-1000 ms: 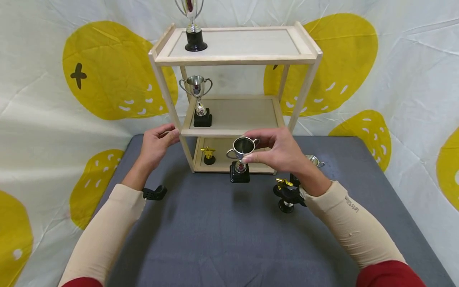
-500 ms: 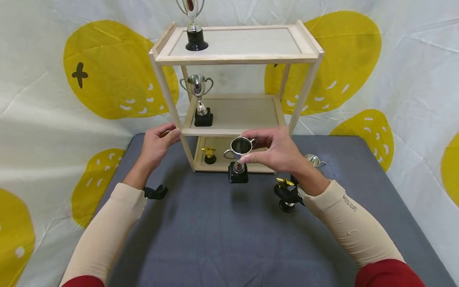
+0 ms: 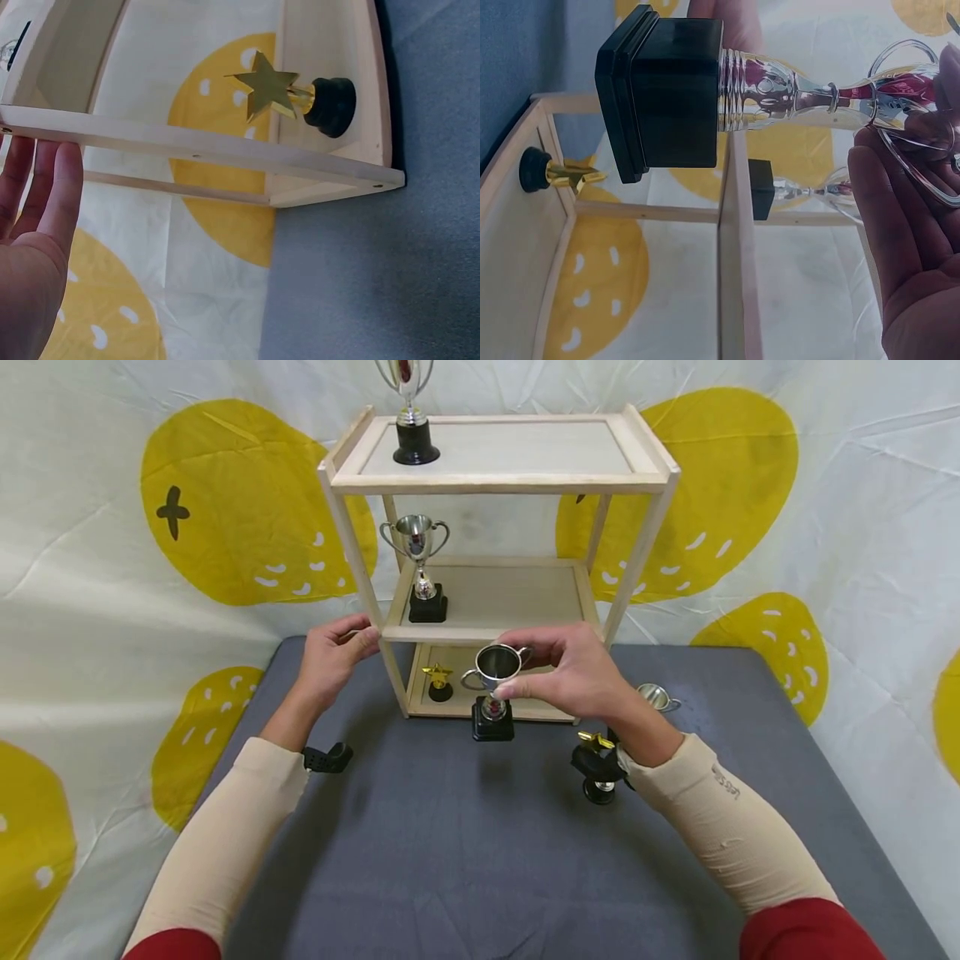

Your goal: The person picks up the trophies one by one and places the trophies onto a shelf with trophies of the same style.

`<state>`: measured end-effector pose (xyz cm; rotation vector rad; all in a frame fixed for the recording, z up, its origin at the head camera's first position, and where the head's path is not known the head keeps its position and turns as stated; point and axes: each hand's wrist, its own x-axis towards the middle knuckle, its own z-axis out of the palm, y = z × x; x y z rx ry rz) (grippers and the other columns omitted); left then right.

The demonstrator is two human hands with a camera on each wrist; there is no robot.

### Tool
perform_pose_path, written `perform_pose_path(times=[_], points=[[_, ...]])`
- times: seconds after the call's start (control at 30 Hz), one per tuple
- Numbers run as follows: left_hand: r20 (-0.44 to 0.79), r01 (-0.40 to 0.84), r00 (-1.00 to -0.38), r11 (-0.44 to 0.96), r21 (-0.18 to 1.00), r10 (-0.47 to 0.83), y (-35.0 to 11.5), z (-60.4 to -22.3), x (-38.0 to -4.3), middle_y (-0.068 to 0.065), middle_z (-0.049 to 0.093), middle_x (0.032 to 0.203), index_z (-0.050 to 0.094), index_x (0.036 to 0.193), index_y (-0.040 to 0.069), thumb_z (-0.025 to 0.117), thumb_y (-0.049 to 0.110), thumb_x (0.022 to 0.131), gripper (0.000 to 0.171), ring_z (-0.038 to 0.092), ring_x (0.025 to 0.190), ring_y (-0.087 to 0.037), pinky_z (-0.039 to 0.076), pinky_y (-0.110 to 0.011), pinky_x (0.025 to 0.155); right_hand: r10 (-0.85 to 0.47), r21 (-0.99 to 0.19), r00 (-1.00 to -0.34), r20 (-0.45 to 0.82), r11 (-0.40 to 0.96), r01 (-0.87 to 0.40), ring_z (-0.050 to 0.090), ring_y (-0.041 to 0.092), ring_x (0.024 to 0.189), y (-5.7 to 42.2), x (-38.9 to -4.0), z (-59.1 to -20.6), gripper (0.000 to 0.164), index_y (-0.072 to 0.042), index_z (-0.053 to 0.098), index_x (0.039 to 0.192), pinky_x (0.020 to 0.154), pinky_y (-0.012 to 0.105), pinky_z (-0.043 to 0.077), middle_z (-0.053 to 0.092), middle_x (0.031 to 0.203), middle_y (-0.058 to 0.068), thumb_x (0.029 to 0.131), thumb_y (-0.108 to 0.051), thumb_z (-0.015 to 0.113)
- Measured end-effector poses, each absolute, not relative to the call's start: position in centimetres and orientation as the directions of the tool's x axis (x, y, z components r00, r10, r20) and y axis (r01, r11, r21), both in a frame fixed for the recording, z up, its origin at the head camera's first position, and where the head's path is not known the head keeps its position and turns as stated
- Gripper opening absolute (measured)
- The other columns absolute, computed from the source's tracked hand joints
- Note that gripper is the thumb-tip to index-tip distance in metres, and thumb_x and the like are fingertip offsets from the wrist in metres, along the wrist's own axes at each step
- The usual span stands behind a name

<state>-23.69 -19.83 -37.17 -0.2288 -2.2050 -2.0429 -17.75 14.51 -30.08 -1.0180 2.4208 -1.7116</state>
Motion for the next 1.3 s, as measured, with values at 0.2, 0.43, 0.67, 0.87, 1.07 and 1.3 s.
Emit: perform_pose_path(times=[0.2,0.43,0.67,0.87,1.07,1.3], points=[[0.189,0.191,-0.982,0.08,0.978,0.027,-20.0,-37.2,-23.7,0.012,0.07,0.107,0.058,0.14,-0.013,0.065,0.007,0.102,0.043,0.071,0.1,0.0,0.062,-0.017,0.087,-0.512,-0.855,-0.787,0.345,0.174,-0.489,0.077,0.012,0.079,14.0,-17.8,-29.9,0.048,0.005,0.075,0.118,0.071,0.025,0.066,0.078,0.101,0.021,0.073,0.006,0.09],[0.195,0.197,-0.98,0.08,0.977,0.03,-20.0,-37.3,-23.7,0.013,0.07,0.105,0.059,0.138,-0.013,0.064,0.006,0.102,0.041,0.071,0.099,0.0,0.062,-0.017,0.087,-0.525,-0.863,-0.774,0.354,0.135,-0.486,0.077,0.013,0.078,13.5,-17.9,-29.9,0.048,0.008,0.074,0.118,0.07,0.027,0.066,0.078,0.1,0.023,0.072,0.009,0.089],[0.192,0.194,-0.981,0.078,0.978,0.026,-20.0,-37.3,-23.7,0.013,0.07,0.106,0.058,0.14,-0.012,0.065,0.007,0.102,0.043,0.07,0.1,0.0,0.062,-0.017,0.088,-0.507,-0.848,-0.786,0.354,0.18,-0.498,0.076,0.01,0.077,13.0,-18.0,-29.5,0.05,0.007,0.074,0.118,0.068,0.024,0.064,0.078,0.096,0.023,0.071,0.006,0.091],[0.185,0.186,-0.982,0.084,0.979,0.023,-20.0,-37.2,-23.8,0.012,0.069,0.107,0.059,0.139,-0.011,0.065,0.009,0.102,0.043,0.07,0.101,-0.001,0.062,-0.02,0.09,-0.504,-0.843,-0.785,0.36,0.184,-0.505,0.075,0.009,0.076,12.6,-18.1,-29.3,0.05,0.008,0.074,0.118,0.068,0.023,0.064,0.078,0.095,0.024,0.071,0.006,0.091],[0.185,0.186,-0.983,0.09,0.978,0.022,-20.0,-37.3,-23.9,0.012,0.069,0.107,0.061,0.139,-0.01,0.065,0.009,0.102,0.041,0.07,0.102,-0.002,0.061,-0.02,0.09,-0.513,-0.836,-0.766,0.388,0.153,-0.526,0.075,0.01,0.075,12.5,-18.2,-29.0,0.05,0.009,0.074,0.118,0.067,0.024,0.064,0.078,0.096,0.023,0.07,0.008,0.091],[0.201,0.203,-0.979,0.09,0.975,0.029,-20.0,-37.3,-23.8,0.013,0.069,0.106,0.061,0.138,-0.011,0.064,0.008,0.103,0.04,0.07,0.101,-0.001,0.062,-0.019,0.089,-0.524,-0.831,-0.749,0.406,0.131,-0.541,0.075,0.012,0.074,12.4,-18.2,-28.6,0.047,0.007,0.075,0.116,0.067,0.026,0.065,0.078,0.095,0.021,0.072,0.008,0.09]])
